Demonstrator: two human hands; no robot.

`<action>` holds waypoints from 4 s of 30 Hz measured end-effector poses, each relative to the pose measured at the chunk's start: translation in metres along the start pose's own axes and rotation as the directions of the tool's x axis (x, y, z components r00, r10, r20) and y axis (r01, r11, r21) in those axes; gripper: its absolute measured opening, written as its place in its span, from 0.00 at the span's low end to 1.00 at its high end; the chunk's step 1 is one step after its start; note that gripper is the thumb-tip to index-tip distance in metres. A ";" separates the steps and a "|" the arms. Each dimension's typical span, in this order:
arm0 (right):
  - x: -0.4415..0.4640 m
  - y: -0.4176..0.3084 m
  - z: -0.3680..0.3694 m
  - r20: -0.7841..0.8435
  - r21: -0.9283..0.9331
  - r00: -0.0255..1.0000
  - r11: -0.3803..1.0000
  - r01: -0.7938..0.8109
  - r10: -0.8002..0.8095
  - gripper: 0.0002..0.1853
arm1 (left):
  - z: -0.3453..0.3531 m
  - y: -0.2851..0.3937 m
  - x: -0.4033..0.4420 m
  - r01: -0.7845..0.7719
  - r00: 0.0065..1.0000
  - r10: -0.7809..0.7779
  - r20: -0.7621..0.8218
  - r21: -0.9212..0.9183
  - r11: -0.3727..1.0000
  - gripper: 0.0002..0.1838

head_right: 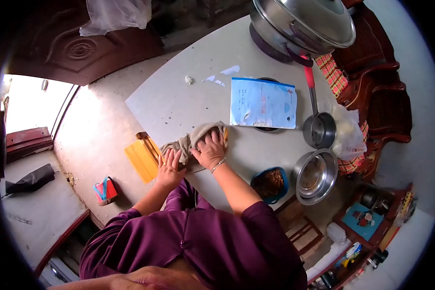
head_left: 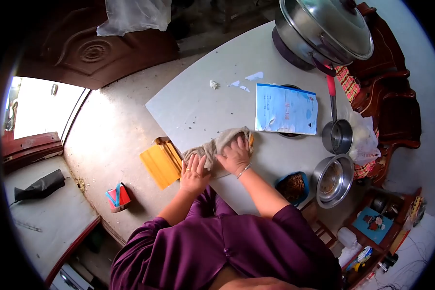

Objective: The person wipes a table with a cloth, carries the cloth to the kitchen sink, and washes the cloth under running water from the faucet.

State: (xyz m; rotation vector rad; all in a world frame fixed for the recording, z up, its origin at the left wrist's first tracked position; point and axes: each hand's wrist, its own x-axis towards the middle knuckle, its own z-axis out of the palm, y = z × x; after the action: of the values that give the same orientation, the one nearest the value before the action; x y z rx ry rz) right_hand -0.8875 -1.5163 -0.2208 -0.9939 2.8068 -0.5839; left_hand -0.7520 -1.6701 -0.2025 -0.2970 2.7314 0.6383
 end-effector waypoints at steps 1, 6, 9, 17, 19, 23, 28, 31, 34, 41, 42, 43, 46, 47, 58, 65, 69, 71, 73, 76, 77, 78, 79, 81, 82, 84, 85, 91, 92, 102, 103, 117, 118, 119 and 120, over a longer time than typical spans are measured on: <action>0.007 -0.002 0.001 -0.065 0.059 0.998 0.998 0.013 -0.009 0.19 | 0.002 -0.002 0.007 0.002 1.000 -0.002 0.004 -0.006 1.000 0.42; 0.043 -0.005 0.017 -0.072 -0.013 0.997 1.000 -0.026 0.025 0.19 | -0.003 -0.017 0.049 0.027 0.976 -0.029 -0.216 -0.013 1.000 0.38; 0.080 -0.005 0.022 -0.110 -0.053 0.992 0.996 -0.076 0.069 0.19 | -0.013 -0.027 0.085 0.085 0.975 -0.089 -0.203 -0.031 0.996 0.38; 0.179 0.002 0.019 -0.164 -0.110 0.942 0.944 -0.312 0.292 0.22 | -0.046 -0.046 0.154 0.128 0.968 -0.120 -0.219 0.025 0.991 0.39; 0.193 0.008 0.021 -0.204 -0.106 0.938 0.946 -0.306 0.280 0.22 | -0.049 -0.045 0.162 0.128 0.968 -0.120 -0.219 0.020 0.992 0.40; 0.227 0.020 0.018 -0.189 -0.133 0.952 0.954 -0.267 0.240 0.25 | -0.057 -0.045 0.180 0.138 0.967 -0.130 -0.219 0.022 0.990 0.39; 0.290 0.038 0.026 -0.254 -0.142 0.954 0.969 -0.202 0.162 0.22 | -0.068 -0.044 0.215 0.154 0.951 -0.146 -0.273 0.006 0.988 0.37; 0.330 0.039 0.035 -0.362 -0.103 0.930 0.988 -0.116 0.071 0.20 | -0.069 -0.045 0.229 0.162 0.926 -0.154 -0.346 -0.005 0.987 0.36; 0.368 0.031 0.045 -0.381 -0.003 0.922 0.997 0.072 -0.068 0.17 | -0.068 -0.044 0.231 0.185 0.921 -0.169 -0.351 0.011 0.983 0.35; 0.357 -0.043 0.053 -0.200 0.695 0.976 0.715 0.076 0.091 0.13 | -0.057 -0.050 0.231 0.160 0.906 -0.135 -0.400 0.031 0.987 0.31; 0.346 -0.044 0.044 -0.255 0.756 0.957 0.645 0.109 0.138 0.12 | -0.058 -0.049 0.231 0.160 0.911 -0.135 -0.390 0.032 0.987 0.31; 0.331 -0.044 0.036 -0.304 0.807 0.933 0.572 0.145 0.193 0.11 | -0.060 -0.048 0.232 0.160 0.909 -0.130 -0.396 0.043 0.986 0.31; 0.287 -0.025 0.020 -0.354 0.702 0.901 0.708 0.078 0.252 0.12 | -0.059 -0.046 0.232 0.158 0.914 -0.123 -0.388 0.060 0.986 0.31; 0.274 -0.014 0.014 -0.355 0.701 0.900 0.709 0.077 0.253 0.12 | -0.059 -0.045 0.232 0.162 0.910 -0.128 -0.395 0.053 0.985 0.31; 0.196 0.076 -0.053 -0.201 0.329 0.897 0.890 -0.316 0.393 0.12 | -0.057 -0.043 0.232 0.168 0.901 -0.113 -0.419 0.098 0.981 0.33; 0.243 0.121 -0.070 0.055 -0.264 0.879 0.856 -0.445 0.474 0.16 | -0.058 -0.041 0.232 0.173 0.893 -0.115 -0.434 0.097 0.980 0.32; 0.253 0.112 -0.070 0.108 -0.362 0.888 0.849 -0.384 0.448 0.19 | -0.058 -0.041 0.231 0.173 0.895 -0.118 -0.430 0.091 0.981 0.32; 0.259 0.109 -0.076 0.173 -0.389 0.888 0.857 -0.337 0.427 0.18 | -0.060 -0.040 0.232 0.169 0.895 -0.116 -0.431 0.088 0.982 0.33; 0.262 0.111 -0.075 0.240 -0.411 0.879 0.864 -0.293 0.412 0.17 | -0.061 -0.040 0.231 0.179 0.903 -0.126 -0.411 0.092 0.980 0.33; 0.259 0.119 -0.064 0.244 -0.387 0.892 0.882 -0.271 0.381 0.10 | -0.060 -0.041 0.230 0.172 0.900 -0.124 -0.418 0.079 0.982 0.34; 0.257 0.122 -0.064 0.207 -0.365 0.896 0.881 -0.302 0.392 0.10 | -0.058 -0.042 0.230 0.176 0.899 -0.129 -0.419 0.077 0.981 0.34; 0.256 0.125 -0.064 0.170 -0.340 0.898 0.880 -0.332 0.405 0.09 | -0.057 -0.043 0.231 0.178 0.902 -0.129 -0.412 0.083 0.981 0.34; 0.255 0.127 -0.063 0.172 -0.339 0.900 0.882 -0.327 0.400 0.09 | -0.056 -0.045 0.231 0.180 0.905 -0.130 -0.405 0.089 0.980 0.34; 0.251 0.126 -0.066 0.200 -0.244 0.907 0.915 -0.321 0.371 0.11 | -0.057 -0.045 0.231 0.174 0.902 -0.125 -0.412 0.084 0.981 0.34; 0.249 0.123 -0.065 0.201 -0.247 0.906 0.915 -0.320 0.371 0.11 | -0.058 -0.044 0.231 0.164 0.900 -0.116 -0.421 0.079 0.983 0.34; 0.249 0.107 -0.067 0.137 -0.323 0.910 0.886 -0.332 0.391 0.11 | -0.058 -0.043 0.231 0.161 0.900 -0.115 -0.420 0.075 0.984 0.33; 0.249 0.107 -0.064 0.138 -0.325 0.911 0.886 -0.330 0.390 0.11 | -0.058 -0.043 0.231 0.160 0.900 -0.114 -0.421 0.076 0.984 0.33; 0.245 0.109 -0.042 0.004 -0.212 0.866 0.846 -0.489 0.501 0.11 | -0.058 -0.045 0.230 0.156 0.900 -0.108 -0.422 0.080 0.985 0.33; 0.242 0.111 -0.036 -0.104 -0.216 0.907 0.881 -0.421 0.408 0.08 | -0.058 -0.045 0.230 0.156 0.900 -0.108 -0.421 0.081 0.985 0.33; 0.239 0.143 -0.053 -0.183 -0.050 0.933 0.945 -0.324 0.310 0.08 | -0.059 -0.044 0.230 0.164 0.905 -0.112 -0.410 0.093 0.982 0.33; 0.240 0.146 -0.056 -0.183 -0.051 0.933 0.944 -0.325 0.311 0.08 | -0.058 -0.045 0.230 0.167 0.907 -0.111 -0.407 0.104 0.980 0.33; 0.235 0.167 -0.080 0.062 0.773 0.675 0.392 -0.499 0.736 0.11 | -0.057 -0.045 0.231 0.146 0.900 -0.092 -0.427 0.097 0.985 0.33; 0.237 0.162 -0.080 0.063 0.773 0.674 0.392 -0.499 0.736 0.11 | -0.057 -0.045 0.231 0.146 0.898 -0.091 -0.430 0.097 0.984 0.33; 0.239 0.157 -0.079 0.001 0.825 0.674 0.380 -0.418 0.739 0.10 | -0.056 -0.045 0.231 0.147 0.899 -0.091 -0.429 0.098 0.984 0.33; 0.243 0.148 -0.079 -0.061 0.868 0.667 0.369 -0.332 0.743 0.09 | -0.056 -0.046 0.231 0.151 0.897 -0.094 -0.431 0.099 0.984 0.33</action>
State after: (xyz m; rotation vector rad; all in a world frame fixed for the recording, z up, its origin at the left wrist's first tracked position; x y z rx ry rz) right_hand -1.1812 -1.5375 -0.1992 0.3679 2.3577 -1.9087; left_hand -0.9683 -1.7652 -0.2545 -0.6399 3.1167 0.3924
